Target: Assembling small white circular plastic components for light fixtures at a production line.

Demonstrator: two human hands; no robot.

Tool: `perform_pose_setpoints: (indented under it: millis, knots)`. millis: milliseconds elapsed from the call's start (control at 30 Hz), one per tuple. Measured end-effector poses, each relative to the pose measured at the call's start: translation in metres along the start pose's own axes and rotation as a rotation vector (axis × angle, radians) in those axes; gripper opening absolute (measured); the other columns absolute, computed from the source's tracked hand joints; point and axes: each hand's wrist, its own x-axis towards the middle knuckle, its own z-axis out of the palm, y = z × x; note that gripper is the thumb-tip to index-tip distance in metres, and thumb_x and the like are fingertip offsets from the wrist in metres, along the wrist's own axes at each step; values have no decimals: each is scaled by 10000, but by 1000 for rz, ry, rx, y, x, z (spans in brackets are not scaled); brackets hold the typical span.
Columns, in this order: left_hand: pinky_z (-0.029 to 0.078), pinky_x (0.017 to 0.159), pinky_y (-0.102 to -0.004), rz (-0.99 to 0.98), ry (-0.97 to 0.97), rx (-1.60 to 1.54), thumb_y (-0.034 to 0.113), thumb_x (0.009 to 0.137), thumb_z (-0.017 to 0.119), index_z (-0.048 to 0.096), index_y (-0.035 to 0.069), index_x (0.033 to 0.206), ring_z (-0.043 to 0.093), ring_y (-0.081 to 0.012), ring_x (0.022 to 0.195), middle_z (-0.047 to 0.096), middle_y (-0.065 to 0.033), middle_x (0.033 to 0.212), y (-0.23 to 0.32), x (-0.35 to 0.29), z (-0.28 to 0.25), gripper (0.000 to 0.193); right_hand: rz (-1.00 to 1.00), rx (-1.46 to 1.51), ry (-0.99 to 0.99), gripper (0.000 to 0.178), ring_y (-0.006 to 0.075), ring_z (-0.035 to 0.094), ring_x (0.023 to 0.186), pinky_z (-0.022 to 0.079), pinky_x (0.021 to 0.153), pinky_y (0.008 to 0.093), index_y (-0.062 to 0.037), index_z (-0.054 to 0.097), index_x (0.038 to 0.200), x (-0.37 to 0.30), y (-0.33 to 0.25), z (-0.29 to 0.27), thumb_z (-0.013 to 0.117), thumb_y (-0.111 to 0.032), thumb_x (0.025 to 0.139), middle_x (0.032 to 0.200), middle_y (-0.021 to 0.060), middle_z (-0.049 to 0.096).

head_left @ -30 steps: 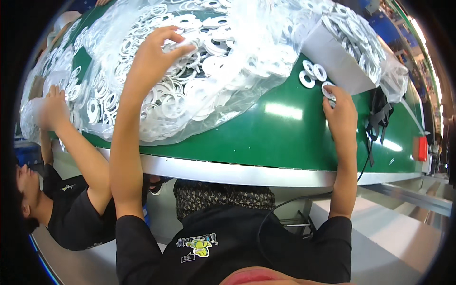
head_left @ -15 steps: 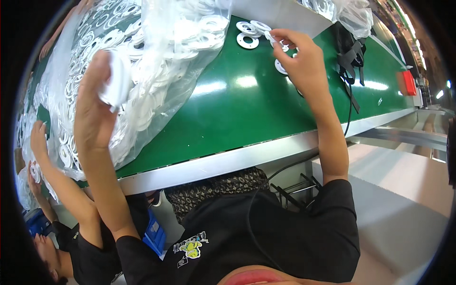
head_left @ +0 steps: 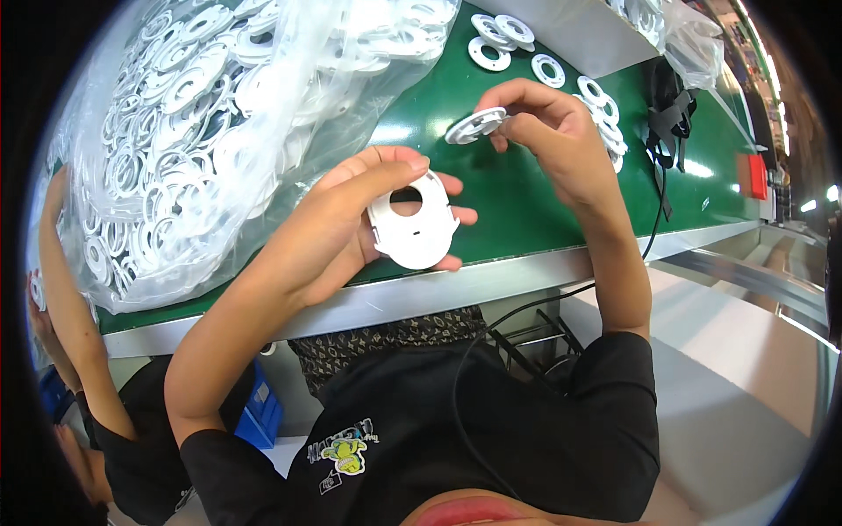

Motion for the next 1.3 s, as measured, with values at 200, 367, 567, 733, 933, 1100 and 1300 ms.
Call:
perform_pose_setpoints:
  millis: [200, 367, 567, 733, 933, 1100, 1300]
  knots:
    - [509, 886, -435, 141, 10, 89, 326, 981, 383, 403, -28, 1293, 571, -319, 1095, 532, -202, 1214, 2, 3, -4, 473, 48, 164, -48, 214, 75, 554, 780, 433, 694, 213, 13, 634, 999, -2, -1, 4, 573, -82, 818, 848, 14, 607]
    - [434, 977, -405, 176, 28, 110, 384, 983, 354, 380, -23, 1326, 529, -265, 1156, 511, -178, 1248, -2, 5, -4, 532, 44, 142, -78, 257, 94, 592, 763, 469, 684, 207, -12, 633, 1075, -11, -20, 29, 670, -94, 834, 893, 33, 651]
    - [440, 919, -341, 106, -83, 23, 352, 992, 363, 411, -15, 1290, 545, -180, 1076, 527, -103, 1184, -9, 9, 3, 475, -473, -588, 43, 220, 124, 565, 815, 467, 681, 244, -68, 707, 985, -12, -3, 39, 703, -53, 766, 1027, 57, 605]
    - [489, 893, -424, 117, -107, 26, 332, 988, 333, 378, -9, 1312, 558, -239, 1087, 517, -144, 1213, -8, 7, 0, 473, -364, -466, -15, 258, 136, 577, 864, 470, 694, 243, -70, 676, 1065, -16, -2, 44, 657, -80, 808, 1072, 70, 586]
    - [525, 855, -460, 205, -96, 96, 301, 983, 342, 363, -5, 1319, 570, -296, 1091, 509, -180, 1230, -6, 10, -1, 454, -414, -349, 60, 213, 186, 599, 872, 485, 716, 275, -31, 643, 1058, -8, 2, 30, 589, -104, 864, 1045, 101, 611]
    - [541, 843, -445, 272, -4, 30, 201, 985, 375, 385, -8, 1295, 598, -308, 1048, 541, -185, 1193, 0, 8, -4, 375, -479, -460, 80, 173, 196, 608, 859, 478, 727, 276, -19, 656, 996, -3, -4, 30, 597, -60, 838, 960, 106, 639]
    - [569, 766, -406, 249, -36, -32, 246, 982, 426, 394, 21, 1237, 631, -301, 970, 565, -200, 1135, -3, 7, -11, 342, -232, -312, 213, 183, 127, 596, 816, 461, 750, 243, 17, 622, 1039, -3, -2, 34, 546, -81, 904, 891, 72, 640]
